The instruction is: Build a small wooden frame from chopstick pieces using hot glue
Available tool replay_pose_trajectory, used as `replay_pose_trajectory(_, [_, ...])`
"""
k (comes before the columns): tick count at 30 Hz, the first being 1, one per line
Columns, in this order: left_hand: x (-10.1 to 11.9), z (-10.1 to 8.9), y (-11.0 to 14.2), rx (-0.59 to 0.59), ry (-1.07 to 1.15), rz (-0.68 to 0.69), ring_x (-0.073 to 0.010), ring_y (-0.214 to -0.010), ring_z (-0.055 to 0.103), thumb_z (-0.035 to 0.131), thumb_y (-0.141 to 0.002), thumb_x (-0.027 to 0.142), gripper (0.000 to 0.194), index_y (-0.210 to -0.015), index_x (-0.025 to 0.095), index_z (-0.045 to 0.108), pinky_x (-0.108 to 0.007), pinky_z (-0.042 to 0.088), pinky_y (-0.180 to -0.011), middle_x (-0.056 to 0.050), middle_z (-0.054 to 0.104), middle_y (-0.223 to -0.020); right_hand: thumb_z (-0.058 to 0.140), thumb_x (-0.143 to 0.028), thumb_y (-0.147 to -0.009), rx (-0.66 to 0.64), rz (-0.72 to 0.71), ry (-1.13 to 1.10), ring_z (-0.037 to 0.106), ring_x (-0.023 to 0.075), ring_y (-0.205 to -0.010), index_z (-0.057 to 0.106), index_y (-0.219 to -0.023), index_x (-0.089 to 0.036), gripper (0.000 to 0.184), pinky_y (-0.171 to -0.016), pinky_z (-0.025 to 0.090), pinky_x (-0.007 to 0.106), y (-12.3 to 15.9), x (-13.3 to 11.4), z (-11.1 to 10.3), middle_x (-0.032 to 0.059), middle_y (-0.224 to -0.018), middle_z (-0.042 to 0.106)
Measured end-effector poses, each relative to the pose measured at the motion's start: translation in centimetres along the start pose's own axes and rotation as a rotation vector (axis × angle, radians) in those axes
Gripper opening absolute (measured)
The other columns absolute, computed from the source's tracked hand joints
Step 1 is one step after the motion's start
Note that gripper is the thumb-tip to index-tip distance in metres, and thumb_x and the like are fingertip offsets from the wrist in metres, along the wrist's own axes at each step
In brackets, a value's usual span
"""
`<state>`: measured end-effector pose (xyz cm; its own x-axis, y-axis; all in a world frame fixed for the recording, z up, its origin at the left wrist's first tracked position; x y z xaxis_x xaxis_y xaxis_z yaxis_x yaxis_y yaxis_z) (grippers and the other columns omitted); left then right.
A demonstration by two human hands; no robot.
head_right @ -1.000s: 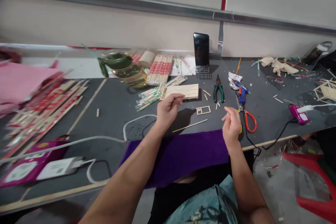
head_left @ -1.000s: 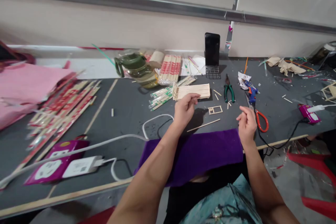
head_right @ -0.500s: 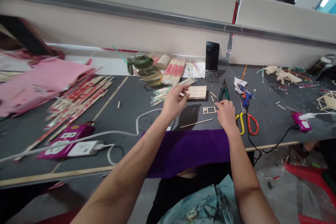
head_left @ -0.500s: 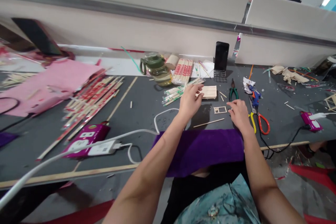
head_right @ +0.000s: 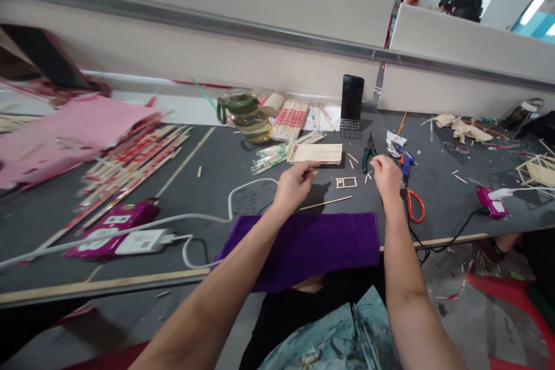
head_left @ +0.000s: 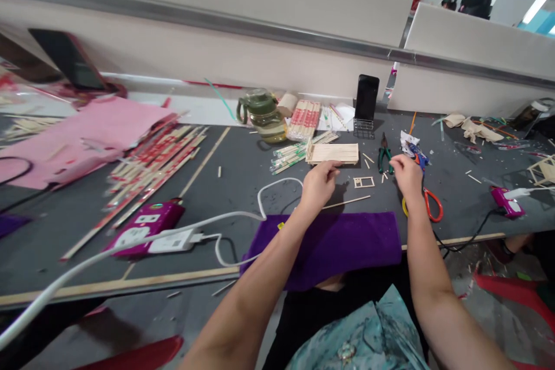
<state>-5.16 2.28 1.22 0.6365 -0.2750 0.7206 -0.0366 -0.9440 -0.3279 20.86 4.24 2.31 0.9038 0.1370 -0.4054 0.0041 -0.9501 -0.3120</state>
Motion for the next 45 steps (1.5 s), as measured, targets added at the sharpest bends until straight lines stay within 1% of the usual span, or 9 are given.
replay_pose_trajectory(3, [-0.5,-0.4,0.2,-0.008,-0.010,-0.034,-0.0206,-0.073,0.064,0.046,-0.097,0.029,0.027,-0.109,0.020,0.069,-0.032,0.049,-0.073,-0.002,0.066,-0.072,0.043,-0.041,-0.101,0.214,0.259,-0.010,0.063,0.0227,-0.080,0.070,-0.093,-0.019,0.035,-0.075,0.042,0.032,1.0,2.2,-2.5,0.0088,-0.082,0.070])
replay_pose_trajectory(7, [-0.7,0.7,0.0,-0.108,-0.066,0.011,-0.0214,-0.087,0.064,0.065,-0.086,0.028,0.023,-0.108,0.020,0.067,-0.033,0.050,-0.080,-0.006,0.067,-0.097,0.052,-0.028,-0.092,0.256,0.206,-0.138,0.065,0.0202,-0.077,0.067,-0.105,-0.019,0.021,-0.076,0.044,0.031,2.5,2.5,-3.2,0.0089,-0.095,0.072])
replay_pose_trajectory(11, [0.1,2.7,0.0,-0.292,-0.250,0.108,-0.0289,-0.108,0.057,0.075,-0.080,0.035,0.034,-0.110,0.020,0.067,-0.041,0.049,-0.092,-0.010,0.061,-0.110,0.048,-0.034,-0.096,0.162,0.233,-0.111,0.064,0.0200,-0.072,0.068,-0.096,-0.022,0.023,-0.072,0.043,0.029,3.4,1.7,-2.3,0.0039,-0.077,0.071])
replay_pose_trajectory(13, [0.8,3.5,-0.1,-0.339,-0.333,0.137,-0.0314,-0.111,0.053,0.076,-0.080,0.037,0.035,-0.108,0.018,0.067,-0.042,0.049,-0.092,-0.012,0.059,-0.111,0.049,-0.032,-0.097,0.092,0.210,-0.016,0.064,0.0199,-0.077,0.068,-0.093,-0.022,0.022,-0.072,0.042,0.028,3.4,1.3,-1.8,0.0049,-0.083,0.071])
replay_pose_trajectory(16, [1.4,4.6,-0.5,-0.371,-0.366,0.163,-0.0318,-0.109,0.051,0.076,-0.080,0.037,0.031,-0.102,0.018,0.067,-0.042,0.049,-0.090,-0.013,0.057,-0.111,0.053,-0.023,-0.093,0.017,0.169,0.056,0.063,0.0191,-0.084,0.069,-0.093,-0.023,0.015,-0.073,0.042,0.028,3.4,0.8,-1.3,0.0063,-0.097,0.070])
replay_pose_trajectory(20, [1.5,5.4,-0.9,-0.380,-0.351,0.174,-0.0295,-0.107,0.052,0.073,-0.083,0.034,0.023,-0.100,0.019,0.068,-0.039,0.049,-0.088,-0.011,0.058,-0.110,0.057,-0.022,-0.092,-0.073,0.179,0.117,0.063,0.0186,-0.080,0.070,-0.083,-0.023,0.016,-0.071,0.041,0.028,3.4,0.2,-0.2,0.0058,-0.090,0.069])
replay_pose_trajectory(31, [1.0,5.0,-0.5,-0.355,-0.301,0.171,-0.0276,-0.102,0.054,0.069,-0.086,0.033,0.015,-0.095,0.020,0.067,-0.038,0.049,-0.085,-0.009,0.059,-0.104,0.059,-0.025,-0.090,-0.227,0.290,0.182,0.069,0.0231,-0.084,0.072,-0.081,-0.020,0.017,-0.070,0.044,0.030,1.6,-2.2,2.3,0.0136,-0.092,0.074])
replay_pose_trajectory(38, [0.9,4.9,-0.4,-0.372,-0.279,0.151,-0.0288,-0.104,0.053,0.071,-0.085,0.032,0.020,-0.099,0.019,0.067,-0.038,0.049,-0.084,-0.010,0.059,-0.106,0.062,-0.037,-0.087,-0.310,0.258,0.024,0.066,0.0173,-0.073,0.073,-0.076,-0.025,0.020,-0.063,0.040,0.026,1.2,-3.5,1.6,0.0017,-0.077,0.075])
replay_pose_trajectory(45, [1.1,4.8,-0.4,-0.371,-0.253,0.124,-0.0291,-0.104,0.054,0.067,-0.087,0.030,0.015,-0.097,0.018,0.068,-0.039,0.049,-0.084,-0.011,0.060,-0.105,0.061,-0.037,-0.084,-0.343,0.226,-0.045,0.060,0.0153,-0.066,0.073,-0.073,-0.023,0.021,-0.060,0.036,0.025,0.9,-4.5,2.4,0.0004,-0.071,0.072])
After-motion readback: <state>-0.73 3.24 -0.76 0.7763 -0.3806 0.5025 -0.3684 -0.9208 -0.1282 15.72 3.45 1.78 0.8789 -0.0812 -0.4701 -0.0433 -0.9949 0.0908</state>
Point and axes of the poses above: each hand's wrist, its own y-axis away from the middle knuckle, its own z-axis out of the palm, x = y × z, the point moved 2 cm from there along -y, towards the middle knuckle
